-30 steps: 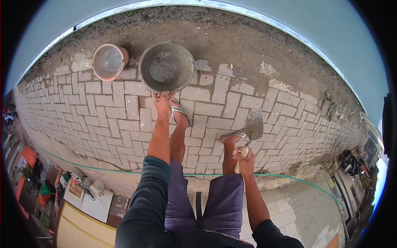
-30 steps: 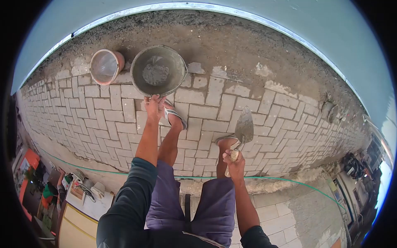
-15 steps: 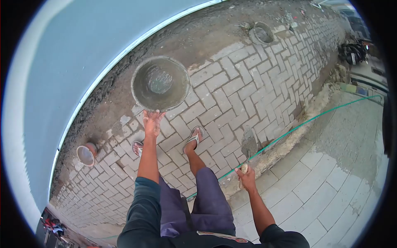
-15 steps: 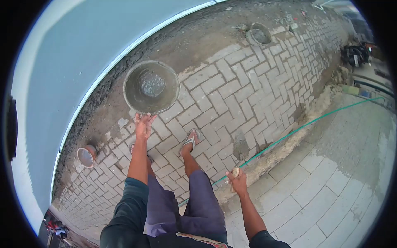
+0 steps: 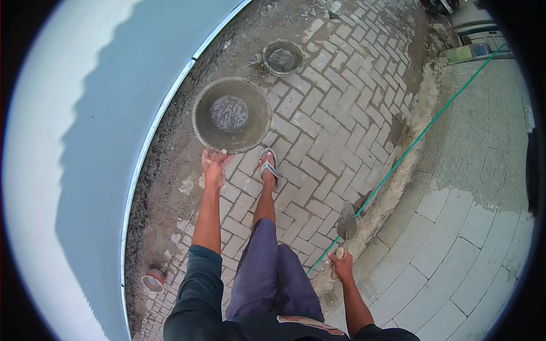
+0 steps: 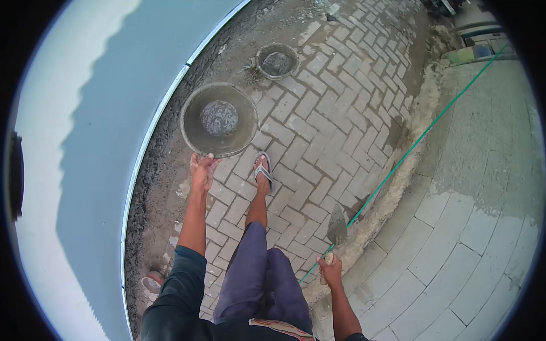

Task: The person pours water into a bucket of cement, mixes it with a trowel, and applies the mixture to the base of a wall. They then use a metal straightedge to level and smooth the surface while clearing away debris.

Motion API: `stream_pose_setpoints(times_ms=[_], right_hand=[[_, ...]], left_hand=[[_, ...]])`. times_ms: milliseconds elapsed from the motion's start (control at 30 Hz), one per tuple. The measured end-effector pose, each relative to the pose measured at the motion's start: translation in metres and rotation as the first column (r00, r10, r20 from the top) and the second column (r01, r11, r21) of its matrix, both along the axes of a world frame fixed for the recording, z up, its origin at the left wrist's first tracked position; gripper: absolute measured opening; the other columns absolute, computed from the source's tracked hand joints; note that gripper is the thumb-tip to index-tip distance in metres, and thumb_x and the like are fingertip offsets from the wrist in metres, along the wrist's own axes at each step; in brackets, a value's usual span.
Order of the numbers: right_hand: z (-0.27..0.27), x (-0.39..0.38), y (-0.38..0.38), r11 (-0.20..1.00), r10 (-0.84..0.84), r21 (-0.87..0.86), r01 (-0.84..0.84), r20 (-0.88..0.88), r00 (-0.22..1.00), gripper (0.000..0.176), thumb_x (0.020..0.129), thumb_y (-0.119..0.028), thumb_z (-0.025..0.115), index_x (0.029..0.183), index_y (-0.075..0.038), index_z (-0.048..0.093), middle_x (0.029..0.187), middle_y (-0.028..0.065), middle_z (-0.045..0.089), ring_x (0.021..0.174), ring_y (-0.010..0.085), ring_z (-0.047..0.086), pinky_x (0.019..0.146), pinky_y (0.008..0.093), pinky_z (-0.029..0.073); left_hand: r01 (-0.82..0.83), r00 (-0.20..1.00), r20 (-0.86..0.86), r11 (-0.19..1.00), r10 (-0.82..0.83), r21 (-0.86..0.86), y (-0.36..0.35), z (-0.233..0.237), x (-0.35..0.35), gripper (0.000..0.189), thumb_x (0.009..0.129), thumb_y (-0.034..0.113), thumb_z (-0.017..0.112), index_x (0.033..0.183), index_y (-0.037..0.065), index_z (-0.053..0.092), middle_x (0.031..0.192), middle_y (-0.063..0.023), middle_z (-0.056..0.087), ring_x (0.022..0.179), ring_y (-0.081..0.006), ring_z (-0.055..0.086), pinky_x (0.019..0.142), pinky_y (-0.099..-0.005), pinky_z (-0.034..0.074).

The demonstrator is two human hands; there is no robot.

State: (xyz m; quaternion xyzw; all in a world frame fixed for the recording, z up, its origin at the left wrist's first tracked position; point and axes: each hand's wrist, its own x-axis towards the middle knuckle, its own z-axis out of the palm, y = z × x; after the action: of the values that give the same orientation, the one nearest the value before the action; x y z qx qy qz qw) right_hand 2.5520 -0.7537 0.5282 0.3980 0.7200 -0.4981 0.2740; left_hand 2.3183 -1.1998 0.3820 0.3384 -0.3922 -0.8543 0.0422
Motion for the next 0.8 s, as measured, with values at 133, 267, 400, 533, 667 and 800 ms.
stream_pose_setpoints(times_ms=[133, 267, 400, 533, 667, 800], right_hand=[[-0.025, -0.087, 0.017, 0.995, -0.094, 0.029, 0.093, 0.018, 0.995, 0.023, 0.081, -0.010, 0.076, 0.084, -0.005, 0.053, 0.062, 0.0021, 0.055, 0.049, 0.0110, 0.051, 0.047, 0.0274, 0.042], [-0.016, -0.169, 0.037, 0.991, -0.117, 0.073, 0.115, 0.025, 0.993, 0.022, 0.081, -0.011, 0.075, 0.085, -0.005, 0.054, 0.065, 0.0020, 0.055, 0.051, 0.0109, 0.051, 0.049, 0.0267, 0.042], [-0.007, -0.225, 0.068, 0.989, -0.068, 0.132, 0.065, 0.018, 0.998, 0.022, 0.084, -0.015, 0.074, 0.089, -0.004, 0.055, 0.067, 0.0014, 0.055, 0.052, 0.0102, 0.052, 0.049, 0.0262, 0.043], [-0.008, -0.281, 0.080, 0.992, -0.038, 0.122, 0.036, 0.009, 0.999, 0.021, 0.083, -0.013, 0.075, 0.085, -0.004, 0.055, 0.067, 0.0017, 0.056, 0.052, 0.0104, 0.052, 0.050, 0.0268, 0.043], [-0.030, -0.336, 0.101, 0.996, 0.063, 0.065, -0.064, 0.029, 0.998, 0.021, 0.082, -0.012, 0.075, 0.085, -0.004, 0.055, 0.067, 0.0019, 0.056, 0.052, 0.0103, 0.051, 0.049, 0.0269, 0.043], [-0.080, -0.392, 0.126, 0.998, 0.067, -0.013, -0.066, 0.027, 0.997, 0.022, 0.081, -0.011, 0.075, 0.085, -0.003, 0.055, 0.066, 0.0022, 0.056, 0.052, 0.0100, 0.051, 0.048, 0.0267, 0.042]], left_hand=[[0.012, 1.000, -0.021, 1.000, -0.012, 0.026, 0.025, -0.036, -0.132, 0.049, 0.086, -0.012, 0.057, 0.125, 0.007, 0.036, 0.119, -0.0147, 0.055, 0.103, -0.0245, 0.060, 0.086, -0.0440, 0.057], [0.060, 0.998, 0.023, 0.997, -0.061, 0.037, 0.053, -0.042, -0.155, 0.049, 0.085, -0.013, 0.057, 0.124, 0.008, 0.037, 0.119, -0.0138, 0.054, 0.099, -0.0248, 0.062, 0.087, -0.0441, 0.058], [0.109, 0.991, 0.060, 0.987, -0.117, 0.116, 0.079, -0.044, -0.199, 0.044, 0.085, -0.014, 0.056, 0.119, 0.008, 0.038, 0.116, -0.0132, 0.056, 0.100, -0.0237, 0.062, 0.087, -0.0437, 0.058], [0.072, 0.994, 0.075, 0.995, -0.077, 0.068, 0.097, -0.066, -0.262, 0.043, 0.085, -0.013, 0.056, 0.118, 0.007, 0.037, 0.116, -0.0142, 0.056, 0.100, -0.0245, 0.062, 0.086, -0.0430, 0.058], [0.136, 0.984, 0.137, 0.971, -0.110, -0.197, 0.101, -0.057, -0.303, 0.040, 0.085, -0.011, 0.060, 0.115, 0.006, 0.041, 0.114, -0.0116, 0.056, 0.098, -0.0206, 0.061, 0.085, -0.0383, 0.057], [0.239, 0.971, 0.177, 0.735, -0.163, -0.634, 0.098, -0.064, -0.344, 0.036, 0.084, -0.008, 0.065, 0.112, 0.001, 0.046, 0.114, -0.0105, 0.056, 0.100, -0.0178, 0.059, 0.085, -0.0321, 0.054]])
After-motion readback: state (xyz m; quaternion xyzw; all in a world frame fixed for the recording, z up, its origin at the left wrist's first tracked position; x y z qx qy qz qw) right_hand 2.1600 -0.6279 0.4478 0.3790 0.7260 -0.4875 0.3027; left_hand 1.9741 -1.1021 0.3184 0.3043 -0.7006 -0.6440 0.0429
